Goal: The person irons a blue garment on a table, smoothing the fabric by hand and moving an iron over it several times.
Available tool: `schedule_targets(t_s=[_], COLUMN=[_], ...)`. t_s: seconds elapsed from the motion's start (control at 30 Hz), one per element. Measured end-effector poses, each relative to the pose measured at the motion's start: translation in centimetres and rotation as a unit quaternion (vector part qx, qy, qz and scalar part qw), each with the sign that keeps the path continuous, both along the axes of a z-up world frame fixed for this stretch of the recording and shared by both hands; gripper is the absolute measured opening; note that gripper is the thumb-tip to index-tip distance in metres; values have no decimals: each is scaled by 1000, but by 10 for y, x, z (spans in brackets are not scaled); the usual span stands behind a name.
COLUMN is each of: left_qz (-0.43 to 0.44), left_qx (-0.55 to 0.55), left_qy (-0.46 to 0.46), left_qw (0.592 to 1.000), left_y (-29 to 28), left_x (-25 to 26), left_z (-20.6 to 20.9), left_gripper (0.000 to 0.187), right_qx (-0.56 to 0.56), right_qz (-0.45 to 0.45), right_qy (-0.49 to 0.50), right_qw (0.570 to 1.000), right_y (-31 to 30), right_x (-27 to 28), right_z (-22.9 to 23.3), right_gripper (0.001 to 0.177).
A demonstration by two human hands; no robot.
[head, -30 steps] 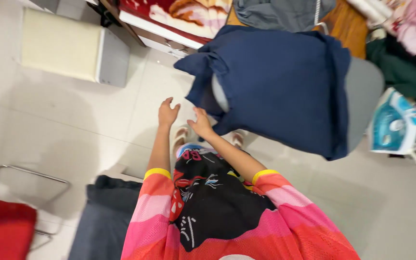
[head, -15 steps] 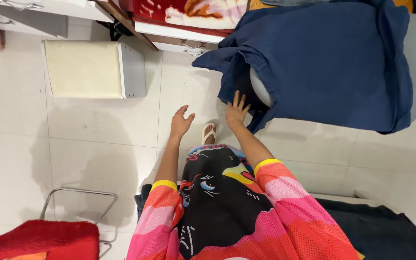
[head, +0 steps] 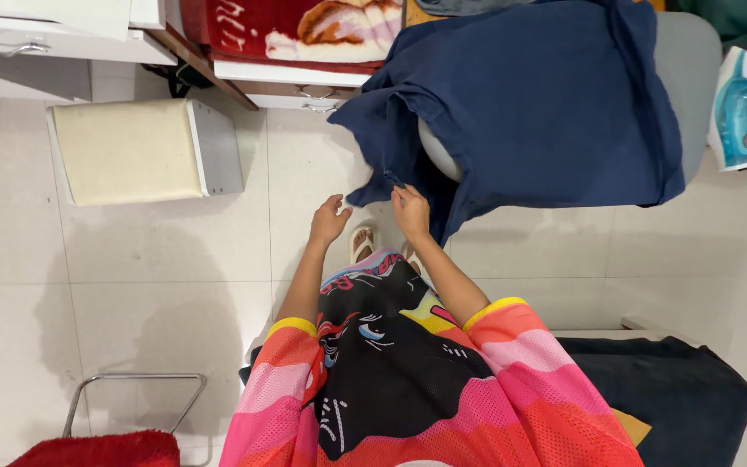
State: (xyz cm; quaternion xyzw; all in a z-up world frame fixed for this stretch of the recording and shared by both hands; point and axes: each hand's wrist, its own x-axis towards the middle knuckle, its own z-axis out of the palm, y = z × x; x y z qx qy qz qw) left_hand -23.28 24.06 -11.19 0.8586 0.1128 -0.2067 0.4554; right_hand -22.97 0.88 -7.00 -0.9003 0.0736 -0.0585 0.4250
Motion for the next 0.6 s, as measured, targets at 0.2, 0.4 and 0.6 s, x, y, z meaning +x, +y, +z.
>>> schedule_targets(t_s=[0.2,0.4,0.6], left_qz=[-38,-103,-67], left_qx=[2,36,-25], left_qy=[-15,-68,-9], left_qw=[999,992,997], left_y=[-33,-82,-137], left_x=[18,44,75], left_z=[28,25,-13], left_gripper=[60,86,121], right_qx=[86,123,152], right_qz=[-49,-110,-119], right_qy=[-87,-113,-137], right_qw=[991,980,972], right_y=[-28,-60,-74], right_x=[7,20,24], right_z=[89,148,158], right_gripper=[10,9,9])
